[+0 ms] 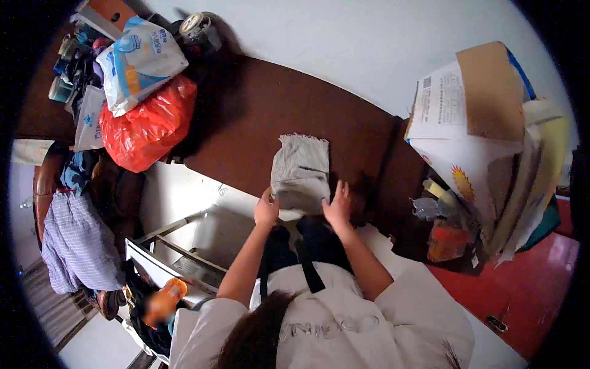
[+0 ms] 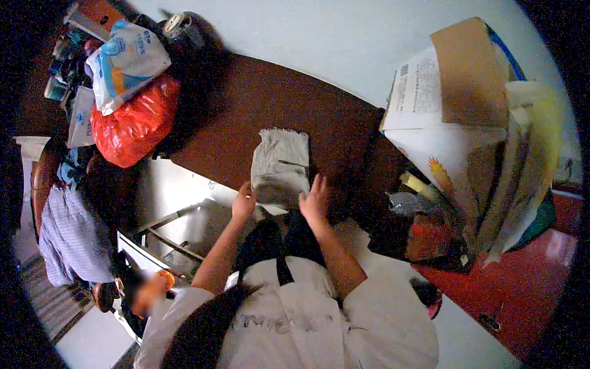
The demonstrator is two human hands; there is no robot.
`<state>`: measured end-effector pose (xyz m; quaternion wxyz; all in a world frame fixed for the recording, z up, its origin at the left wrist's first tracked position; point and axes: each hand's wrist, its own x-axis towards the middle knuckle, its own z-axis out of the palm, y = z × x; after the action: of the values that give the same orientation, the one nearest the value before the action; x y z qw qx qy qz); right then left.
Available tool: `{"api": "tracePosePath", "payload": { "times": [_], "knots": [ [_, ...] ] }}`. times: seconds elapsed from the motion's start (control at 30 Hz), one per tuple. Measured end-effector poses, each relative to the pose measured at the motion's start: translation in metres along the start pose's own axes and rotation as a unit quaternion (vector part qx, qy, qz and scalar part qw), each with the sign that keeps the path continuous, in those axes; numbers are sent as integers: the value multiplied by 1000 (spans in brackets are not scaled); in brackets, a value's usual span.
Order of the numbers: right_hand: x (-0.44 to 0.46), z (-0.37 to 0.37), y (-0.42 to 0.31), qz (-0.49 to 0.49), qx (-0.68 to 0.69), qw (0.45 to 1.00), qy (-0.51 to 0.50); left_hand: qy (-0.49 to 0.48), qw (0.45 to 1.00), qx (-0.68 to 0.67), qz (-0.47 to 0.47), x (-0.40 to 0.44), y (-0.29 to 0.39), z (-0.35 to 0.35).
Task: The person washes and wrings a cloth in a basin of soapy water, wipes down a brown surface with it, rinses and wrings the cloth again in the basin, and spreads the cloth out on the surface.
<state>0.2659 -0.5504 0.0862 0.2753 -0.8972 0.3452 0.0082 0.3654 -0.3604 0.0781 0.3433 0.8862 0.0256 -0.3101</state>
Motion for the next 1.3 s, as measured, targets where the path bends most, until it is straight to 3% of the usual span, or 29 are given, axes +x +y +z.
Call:
{"api": "tracePosePath", "payload": {
  "times": [0.13, 0.3, 0.4, 0.67, 0.9, 1.0, 1.17, 1.3],
  "knots": [
    [17, 30, -40, -189, -53, 980, -23, 201, 967, 67, 140, 7, -23, 19],
    [43, 93, -36, -246, -180, 952, -29, 300, 931, 100, 184, 47, -27, 13],
    [25, 89, -15, -219, -164, 961, -34, 337, 924, 109, 144, 68, -29, 11],
    [23, 82, 10, -122, -156, 979, 41, 329, 937, 119, -1, 83, -43, 23],
    [34, 79, 6, -100, -191, 976, 34, 367, 924, 94, 57, 93, -54, 28],
    [83, 70, 2, -37, -228, 971, 65, 362, 926, 93, 58, 91, -51, 27],
    [198, 50, 18, -11, -238, 964, 115, 356, 922, 148, 28, 89, -41, 32],
    [237, 44, 22, -8, -243, 962, 124, 363, 916, 171, 25, 90, -42, 34]
  ]
}}
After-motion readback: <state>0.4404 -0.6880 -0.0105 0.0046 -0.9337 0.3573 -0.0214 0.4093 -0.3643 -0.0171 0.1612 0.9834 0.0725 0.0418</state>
